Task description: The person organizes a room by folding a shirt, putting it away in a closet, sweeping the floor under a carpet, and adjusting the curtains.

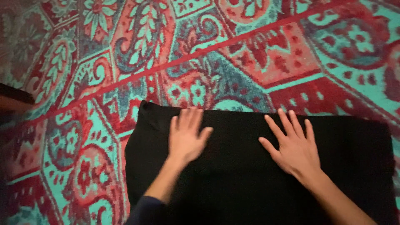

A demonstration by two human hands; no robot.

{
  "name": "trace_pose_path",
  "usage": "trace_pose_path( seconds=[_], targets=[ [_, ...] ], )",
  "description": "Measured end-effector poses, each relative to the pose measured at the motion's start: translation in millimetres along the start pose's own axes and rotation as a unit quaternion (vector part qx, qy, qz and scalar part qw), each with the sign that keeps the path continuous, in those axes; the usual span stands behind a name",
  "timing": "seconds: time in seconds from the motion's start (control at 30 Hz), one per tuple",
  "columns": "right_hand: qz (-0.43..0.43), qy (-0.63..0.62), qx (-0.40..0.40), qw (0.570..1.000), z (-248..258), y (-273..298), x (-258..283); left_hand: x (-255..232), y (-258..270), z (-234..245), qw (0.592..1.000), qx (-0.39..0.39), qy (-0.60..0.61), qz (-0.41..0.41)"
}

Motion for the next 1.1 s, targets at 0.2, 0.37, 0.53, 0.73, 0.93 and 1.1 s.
trace_pose_path(
  seconds=[0.2, 0.37, 0.53, 0.73, 0.93, 1.1],
  targets=[
    [-0.039, 0.006, 0.072, 0.997, -16.7, 1.9, -13.6, 124.6, 16.3, -21.5, 0.971, 0.070, -0.059, 0.219],
    [-0.016, 0.002, -0.019, 1.000, -0.7, 5.6, -14.2, -6.9, 7.7, 55.5, 0.973, -0.207, -0.074, 0.066],
    [-0.062, -0.002, -0.006, 0.998, 16.1, 18.2, -19.8, -154.2, 25.0, 5.2, 0.991, -0.091, 0.022, -0.095],
    [0.025, 0.058, -0.102, 0.993, 26.7, 119.9, -14.3, -168.3, 110.3, 24.8, 0.992, -0.098, 0.074, -0.034],
    [0.063, 0.020, -0.022, 0.998, 6.7, 231.9, 9.4, -82.2, 284.3, 0.8, 0.990, 0.069, 0.114, 0.047],
    [0.080, -0.017, 0.010, 0.997, 18.2, 270.8, -23.6, -101.8, 339.3, 17.0, 0.994, 0.001, 0.036, -0.103]
  ],
)
Point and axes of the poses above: each hand's wrist, its own y-axis away from the middle knuckle, its own z-axis out of the back of the hand, x = y × z, the point moved 10 cm from there along -y, towards the middle knuckle, and after that the axes turned 6 degrees about -y, right-handed, at the moved point
